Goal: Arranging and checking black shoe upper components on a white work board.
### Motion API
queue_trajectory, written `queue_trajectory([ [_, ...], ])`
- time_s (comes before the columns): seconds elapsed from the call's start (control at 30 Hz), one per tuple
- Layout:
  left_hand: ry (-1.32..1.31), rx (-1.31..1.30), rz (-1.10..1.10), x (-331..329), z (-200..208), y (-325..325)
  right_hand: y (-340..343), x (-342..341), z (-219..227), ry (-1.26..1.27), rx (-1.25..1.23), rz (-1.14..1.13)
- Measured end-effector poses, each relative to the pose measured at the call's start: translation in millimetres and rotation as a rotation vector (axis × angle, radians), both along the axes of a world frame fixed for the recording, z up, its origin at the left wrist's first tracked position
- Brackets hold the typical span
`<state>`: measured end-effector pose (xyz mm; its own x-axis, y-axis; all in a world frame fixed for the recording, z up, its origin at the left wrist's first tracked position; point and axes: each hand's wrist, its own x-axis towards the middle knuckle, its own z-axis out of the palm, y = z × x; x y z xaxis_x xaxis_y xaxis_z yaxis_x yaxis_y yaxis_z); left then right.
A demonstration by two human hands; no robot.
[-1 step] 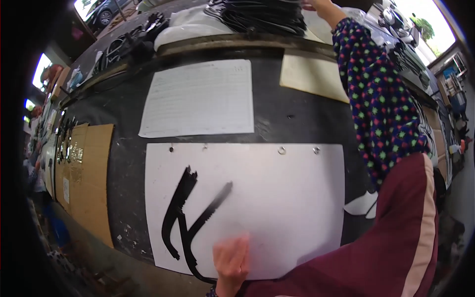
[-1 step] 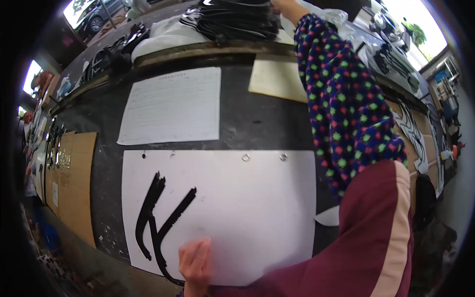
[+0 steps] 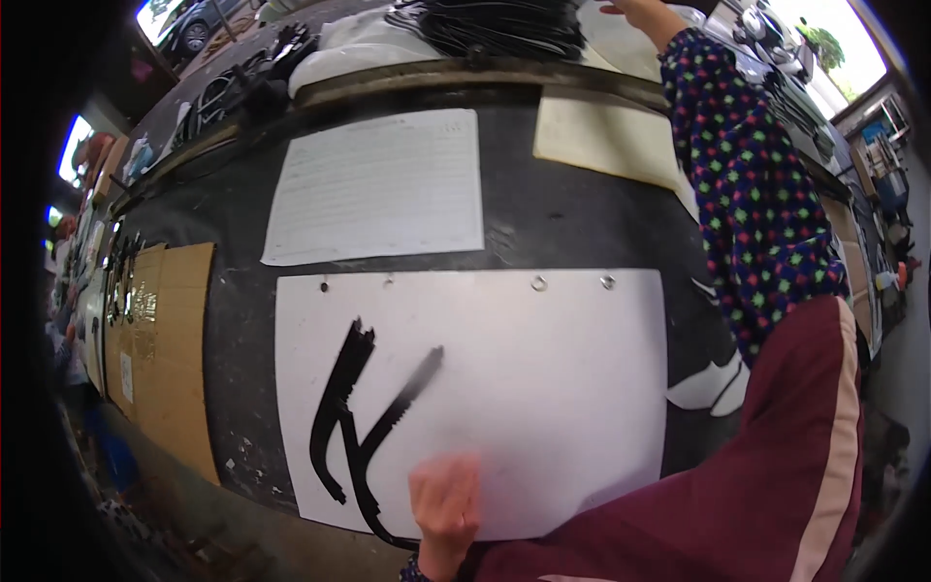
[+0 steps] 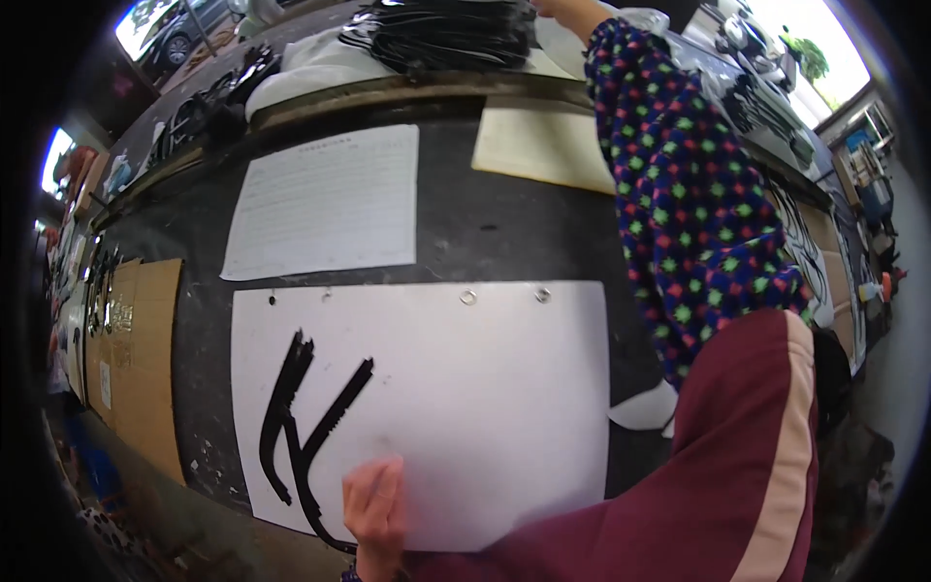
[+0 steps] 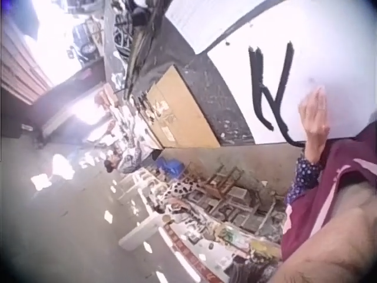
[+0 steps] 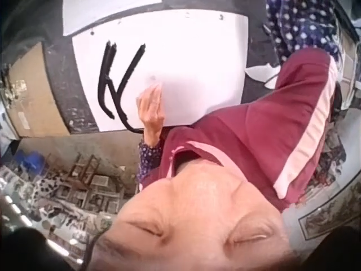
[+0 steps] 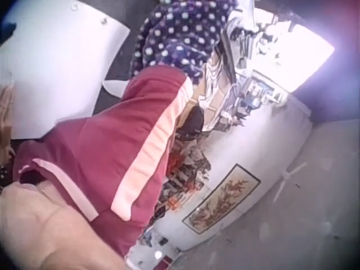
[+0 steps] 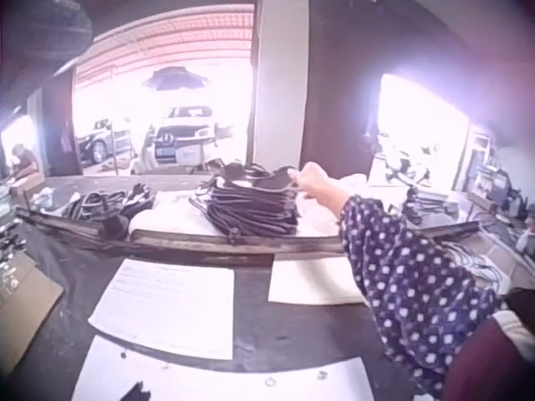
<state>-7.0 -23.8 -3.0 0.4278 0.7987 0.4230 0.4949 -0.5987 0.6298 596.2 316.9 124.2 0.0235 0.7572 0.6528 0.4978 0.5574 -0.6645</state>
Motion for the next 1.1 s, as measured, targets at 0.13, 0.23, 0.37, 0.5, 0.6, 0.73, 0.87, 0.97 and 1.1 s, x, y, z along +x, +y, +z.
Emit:
queue_trajectory([
  [0.13, 0.092, 0.098, 0.058, 0.9, 3.0, 2.3, -140.3, -69.5, 38.9, -0.727, -0.633, -0.474],
  [0.23, 0.288, 0.160, 0.131, -12.3, 16.9, 12.7, -303.2, -120.6, 20.0, -0.731, -1.185, -0.195],
  [0.37, 0.449, 0.262, 0.186, -19.1, 3.4, 48.2, -470.6, -143.4, -53.3, -0.761, -0.904, -0.653],
  [0.5, 0.513, 0.404, 0.149, -17.6, -8.5, 67.0, -501.7, -96.6, -110.1, -0.477, -0.753, -0.724],
  [0.6, 0.533, 0.436, 0.149, -23.6, -7.4, 66.7, -492.7, -95.7, -114.3, -0.591, -0.697, -0.686],
  [0.73, 0.437, 0.457, 0.094, -20.2, 1.6, 54.1, -475.4, -81.2, -105.3, -0.431, -0.855, -0.681],
  [0.87, 0.429, 0.516, -0.089, -5.8, -7.1, 13.0, -463.3, -63.5, -90.9, -0.411, -1.063, -0.612],
  [0.97, 0.415, 0.565, -0.094, -8.7, -10.5, 3.2, -455.7, -54.7, -75.4, -0.527, -0.974, -0.567],
  [1.1, 0.453, 0.546, -0.083, -25.6, -11.8, -2.7, -439.3, -110.2, 3.1, -0.480, -0.904, -0.381],
])
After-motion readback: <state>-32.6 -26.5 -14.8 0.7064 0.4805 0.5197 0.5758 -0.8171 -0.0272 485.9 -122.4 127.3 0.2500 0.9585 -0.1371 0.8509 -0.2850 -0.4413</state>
